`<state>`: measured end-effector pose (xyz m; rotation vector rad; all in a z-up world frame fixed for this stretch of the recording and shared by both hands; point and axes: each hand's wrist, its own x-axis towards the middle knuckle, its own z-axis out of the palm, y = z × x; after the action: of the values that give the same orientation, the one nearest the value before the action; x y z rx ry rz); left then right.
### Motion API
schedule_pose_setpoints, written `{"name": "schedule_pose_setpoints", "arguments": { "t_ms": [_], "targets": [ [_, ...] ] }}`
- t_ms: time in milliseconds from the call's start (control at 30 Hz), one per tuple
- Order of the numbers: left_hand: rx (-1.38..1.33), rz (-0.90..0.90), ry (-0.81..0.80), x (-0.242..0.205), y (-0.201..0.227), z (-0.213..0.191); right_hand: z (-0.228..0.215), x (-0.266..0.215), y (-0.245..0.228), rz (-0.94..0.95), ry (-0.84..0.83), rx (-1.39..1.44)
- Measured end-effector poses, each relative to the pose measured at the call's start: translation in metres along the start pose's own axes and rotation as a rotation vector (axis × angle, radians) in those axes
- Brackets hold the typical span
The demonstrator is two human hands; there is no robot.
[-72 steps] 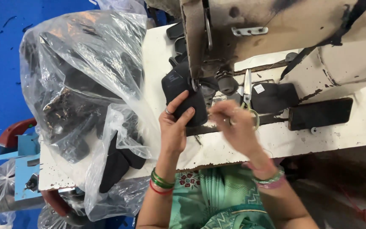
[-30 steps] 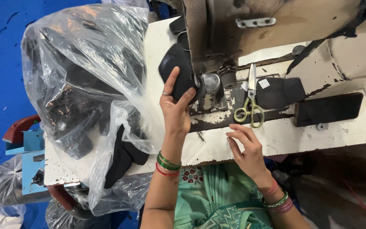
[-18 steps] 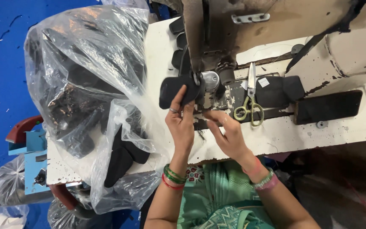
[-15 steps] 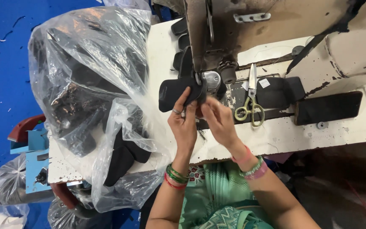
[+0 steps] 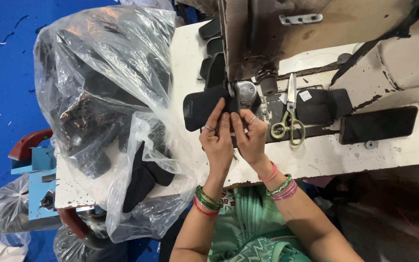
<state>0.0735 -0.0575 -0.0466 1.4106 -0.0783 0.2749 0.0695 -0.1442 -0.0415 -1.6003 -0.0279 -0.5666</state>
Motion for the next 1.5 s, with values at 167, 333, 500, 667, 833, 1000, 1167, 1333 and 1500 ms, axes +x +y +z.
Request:
{"name": "schedule_pose_setpoints", "arguments": {
  "t_ms": [167, 333, 500, 667, 833, 1000, 1167, 1333, 1500],
  "targets": [
    [-0.234, 0.001, 0.199, 0.023, 0.022, -0.005, 0.012, 0.003, 0.001, 0.126, 0.071, 0.171],
    [-0.486, -0.173, 0.249, 0.041, 0.019, -0.039, 0.018, 0.010, -0.012, 0.182, 0.158, 0.113],
    [-0.526, -0.335, 0.218, 0.043, -0.006, -0.057, 0.021, 0.008, -0.006, 0.132, 0.201, 0.112],
    [-0.559, -0.488, 0.194, 0.009, 0.014, -0.047, 0.008, -0.011, 0.019, 0.216, 0.090, 0.258],
    [-0.665, -0.518, 0.174, -0.028, 0.011, -0.034, -0.006, -0.004, -0.001, 0.538, 0.043, 0.748],
    [-0.538, -0.518, 0.166, -0.038, 0.018, -0.027, -0.010, -0.005, 0.003, 0.360, 0.063, 0.689],
    [-0.546, -0.504, 0.149, -0.030, 0.021, -0.025, -0.007, -0.006, 0.003, 0.337, 0.123, 0.677],
    [-0.581, -0.462, 0.163, -0.027, 0.026, -0.013, -0.007, -0.002, -0.004, 0.265, 0.150, 0.659],
    [-0.586, -0.409, 0.224, -0.022, 0.026, 0.001, -0.008, -0.003, -0.005, 0.216, 0.185, 0.673]
  ]
}}
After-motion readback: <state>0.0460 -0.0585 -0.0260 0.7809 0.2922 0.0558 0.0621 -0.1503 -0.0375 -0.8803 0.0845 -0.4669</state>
